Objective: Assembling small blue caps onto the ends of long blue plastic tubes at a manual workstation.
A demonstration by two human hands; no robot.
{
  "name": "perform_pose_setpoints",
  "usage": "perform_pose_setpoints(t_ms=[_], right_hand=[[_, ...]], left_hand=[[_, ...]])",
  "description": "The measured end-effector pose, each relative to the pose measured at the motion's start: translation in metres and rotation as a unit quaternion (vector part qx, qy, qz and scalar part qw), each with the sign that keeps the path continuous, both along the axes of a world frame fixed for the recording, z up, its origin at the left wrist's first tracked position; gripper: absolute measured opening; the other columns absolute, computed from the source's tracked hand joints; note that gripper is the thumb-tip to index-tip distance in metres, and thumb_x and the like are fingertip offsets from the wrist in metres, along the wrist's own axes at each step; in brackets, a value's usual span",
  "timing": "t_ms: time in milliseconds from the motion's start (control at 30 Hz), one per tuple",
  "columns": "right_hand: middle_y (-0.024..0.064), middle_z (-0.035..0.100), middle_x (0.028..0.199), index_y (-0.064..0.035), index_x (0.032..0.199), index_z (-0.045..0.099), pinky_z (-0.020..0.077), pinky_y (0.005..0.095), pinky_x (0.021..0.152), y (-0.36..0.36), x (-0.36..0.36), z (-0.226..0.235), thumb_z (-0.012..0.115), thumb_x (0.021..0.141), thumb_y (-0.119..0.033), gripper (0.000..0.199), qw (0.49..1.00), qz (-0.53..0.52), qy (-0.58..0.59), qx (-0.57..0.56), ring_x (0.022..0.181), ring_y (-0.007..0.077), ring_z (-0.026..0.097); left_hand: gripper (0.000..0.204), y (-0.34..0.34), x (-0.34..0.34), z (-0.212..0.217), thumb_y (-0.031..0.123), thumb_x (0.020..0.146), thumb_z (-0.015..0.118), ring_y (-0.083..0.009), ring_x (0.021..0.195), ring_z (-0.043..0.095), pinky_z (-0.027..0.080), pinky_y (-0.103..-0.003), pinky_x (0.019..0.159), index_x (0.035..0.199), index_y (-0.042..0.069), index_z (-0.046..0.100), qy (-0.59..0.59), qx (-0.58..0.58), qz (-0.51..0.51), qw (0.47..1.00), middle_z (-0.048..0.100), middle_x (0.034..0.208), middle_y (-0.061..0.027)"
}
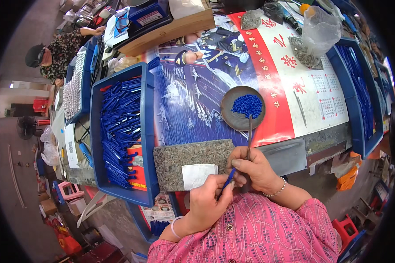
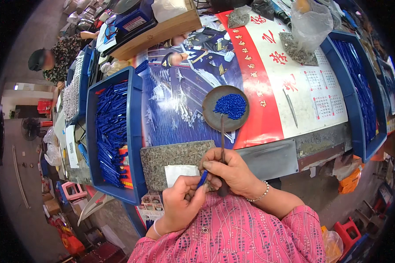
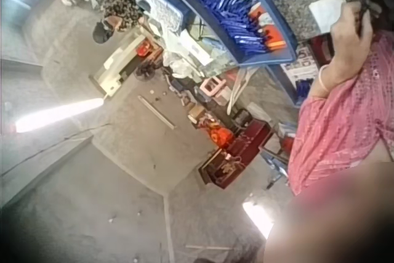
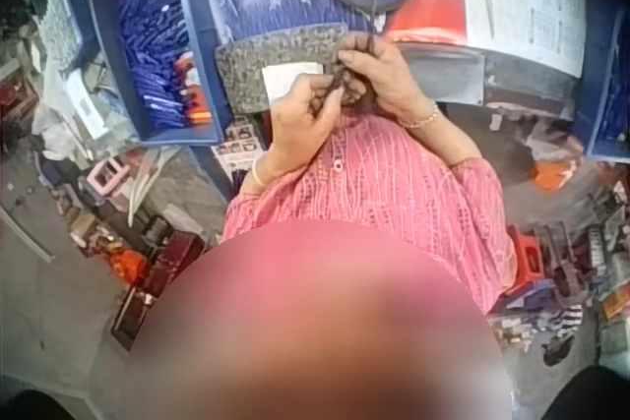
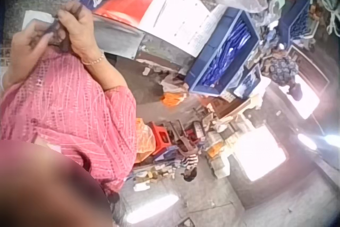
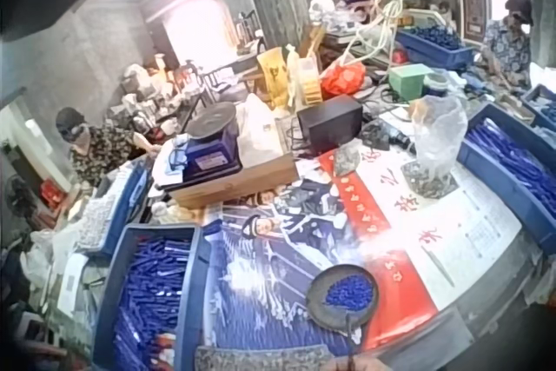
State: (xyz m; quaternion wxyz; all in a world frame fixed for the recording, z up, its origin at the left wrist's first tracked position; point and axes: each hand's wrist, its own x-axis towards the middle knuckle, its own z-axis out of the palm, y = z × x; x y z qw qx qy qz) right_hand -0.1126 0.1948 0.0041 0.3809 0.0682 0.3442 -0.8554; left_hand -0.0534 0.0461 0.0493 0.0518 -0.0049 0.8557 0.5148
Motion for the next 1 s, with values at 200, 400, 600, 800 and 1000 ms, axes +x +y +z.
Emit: perform_pose_setpoints(t_ms=[200, 400, 600, 800, 1000], right_hand=[[0.0026, 0.052, 0.064, -0.0009, 0.087, 0.054, 0.0363, 0.0206, 0.044, -0.004, 0.000, 0.008, 0.055, 0.089, -0.014, 0.013, 0.997, 0.005, 0.038, 0.061, 0.046, 0.0067, 0.044], [0.0002, 0.051, 0.064, -0.0019, 0.092, 0.054, 0.0350, 0.0195, 0.044, -0.004, 0.001, 0.007, 0.054, 0.091, -0.018, 0.016, 0.996, 0.035, 0.061, 0.060, 0.048, 0.0050, 0.045], [0.0004, 0.050, 0.063, -0.0019, 0.087, 0.054, 0.0342, 0.0200, 0.044, -0.011, 0.007, 0.006, 0.054, 0.091, -0.019, 0.018, 0.999, 0.023, 0.015, 0.036, 0.047, 0.0063, 0.044], [0.0001, 0.049, 0.063, -0.0022, 0.087, 0.054, 0.0350, 0.0202, 0.045, -0.015, 0.010, 0.004, 0.054, 0.091, -0.020, 0.018, 0.999, 0.029, -0.011, 0.041, 0.047, 0.0066, 0.043], [-0.0001, 0.049, 0.062, -0.0020, 0.088, 0.054, 0.0352, 0.0206, 0.044, -0.016, 0.012, 0.002, 0.053, 0.091, -0.020, 0.019, 0.998, 0.027, -0.004, 0.059, 0.047, 0.0064, 0.042]], left_hand=[[0.011, -0.006, 0.001, 0.008, -0.003, 0.086, 0.053, -0.0023, 0.063, 0.055, 0.042, -0.017, 0.051, 0.095, -0.005, 0.050, -0.125, 0.160, 0.024, 0.979, 0.064, 0.076, -0.0074], [0.009, -0.008, 0.000, 0.013, 0.000, 0.088, 0.050, -0.0030, 0.053, 0.047, 0.037, -0.017, 0.047, 0.096, -0.003, 0.047, -0.218, 0.299, 0.072, 0.926, 0.061, 0.075, -0.0073], [0.007, -0.013, 0.003, 0.009, 0.002, 0.087, 0.050, -0.0046, 0.048, 0.045, 0.035, -0.017, 0.044, 0.092, -0.002, 0.047, -0.266, 0.351, 0.098, 0.892, 0.059, 0.071, -0.0068], [0.007, -0.014, 0.006, 0.002, 0.004, 0.087, 0.049, -0.0054, 0.044, 0.041, 0.032, -0.018, 0.041, 0.090, -0.001, 0.047, -0.286, 0.391, 0.120, 0.866, 0.056, 0.066, -0.0062], [0.007, -0.015, 0.006, -0.001, 0.005, 0.086, 0.050, -0.0063, 0.042, 0.039, 0.031, -0.018, 0.039, 0.088, -0.001, 0.047, -0.303, 0.411, 0.132, 0.850, 0.054, 0.064, -0.0063]])
